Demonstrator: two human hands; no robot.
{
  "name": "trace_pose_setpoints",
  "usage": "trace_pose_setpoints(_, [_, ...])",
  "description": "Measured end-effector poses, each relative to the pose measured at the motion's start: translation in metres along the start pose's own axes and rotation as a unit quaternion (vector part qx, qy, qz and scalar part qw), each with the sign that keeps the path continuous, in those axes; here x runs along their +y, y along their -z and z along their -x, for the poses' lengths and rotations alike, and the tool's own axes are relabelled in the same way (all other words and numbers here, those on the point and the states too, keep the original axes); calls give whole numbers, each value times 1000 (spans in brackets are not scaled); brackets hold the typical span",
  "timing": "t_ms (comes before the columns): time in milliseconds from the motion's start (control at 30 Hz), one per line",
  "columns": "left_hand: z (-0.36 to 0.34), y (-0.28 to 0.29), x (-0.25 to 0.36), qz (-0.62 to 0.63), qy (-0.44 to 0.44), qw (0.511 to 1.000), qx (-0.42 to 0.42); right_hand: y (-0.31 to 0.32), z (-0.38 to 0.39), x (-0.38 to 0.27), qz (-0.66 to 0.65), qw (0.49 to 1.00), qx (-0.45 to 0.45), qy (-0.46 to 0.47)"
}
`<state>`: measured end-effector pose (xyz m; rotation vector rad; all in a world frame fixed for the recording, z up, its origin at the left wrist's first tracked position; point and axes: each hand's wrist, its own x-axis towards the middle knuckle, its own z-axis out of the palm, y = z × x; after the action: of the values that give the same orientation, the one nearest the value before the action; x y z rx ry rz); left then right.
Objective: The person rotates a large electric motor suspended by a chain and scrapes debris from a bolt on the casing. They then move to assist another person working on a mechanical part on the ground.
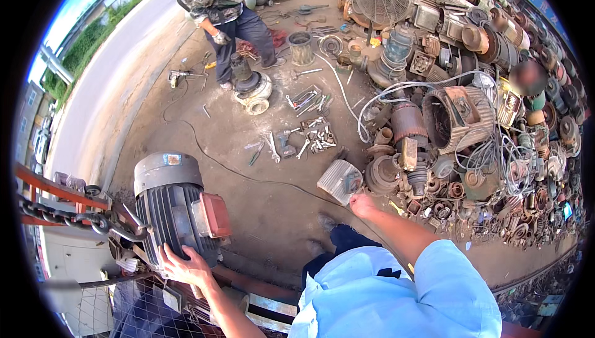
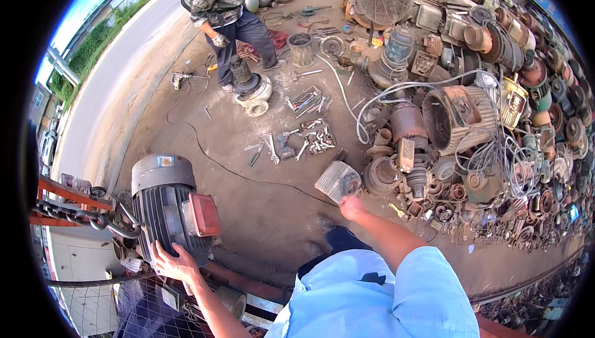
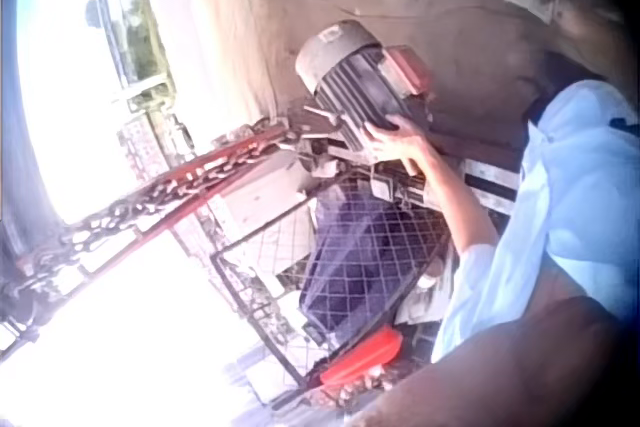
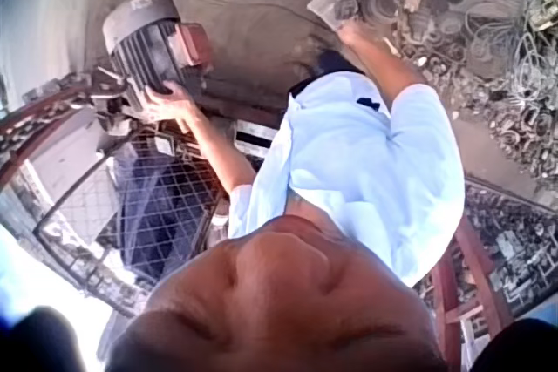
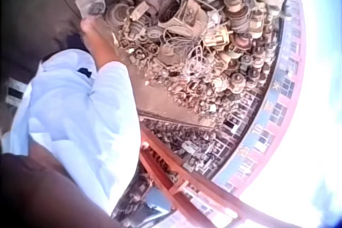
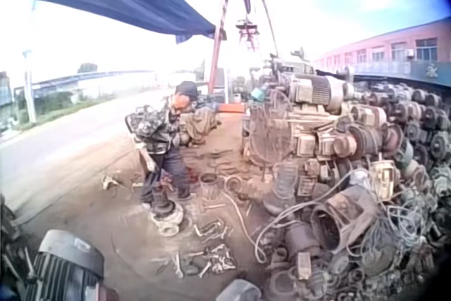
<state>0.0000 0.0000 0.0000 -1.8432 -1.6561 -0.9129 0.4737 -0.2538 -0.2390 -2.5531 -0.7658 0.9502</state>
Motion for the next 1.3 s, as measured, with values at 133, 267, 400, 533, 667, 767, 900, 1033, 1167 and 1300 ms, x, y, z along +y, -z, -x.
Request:
trace_pose_setpoints(133, [35, 15, 12, 11, 23, 998, -55, -3, 29, 50, 96, 994, -49, 2])
trace_pose_setpoints(267, [-4, 25, 5, -1, 40, 998, -51, -48, -3, 32, 136, 983, -90, 82])
trace_pose_setpoints(400, [-3, 26, 9, 24, 82, 992, -95, -33, -8, 11, 90, 979, -176, 49])
trace_pose_setpoints(533, [-9, 29, 21, 45, 104, 986, -119, -34, -63, 27, 18, 976, -166, 137])
trace_pose_setpoints(667, [13, 50, 34, -27, 114, 986, -117, -28, -90, 55, 45, 964, -205, 166])
trace_pose_setpoints(767, [40, 60, 72, -42, 93, 991, -82, -15, -96, 45, 74, 960, -189, 192])
trace_pose_setpoints(900, [79, 65, 188, 145, 108, 956, -232, 29, -21, -78, -148, 943, -298, 3])
trace_pose_setpoints(1033, [125, 46, 272, 335, 82, 874, -342, 41, 43, -186, -476, 700, -513, -143])
trace_pose_setpoints(1167, [125, 41, 256, 222, 30, 935, -276, 54, 61, -240, -503, 645, -570, -78])
trace_pose_setpoints(1300, [98, 60, 204, 154, 78, 954, -247, 76, 54, -254, -370, 773, -508, 80])
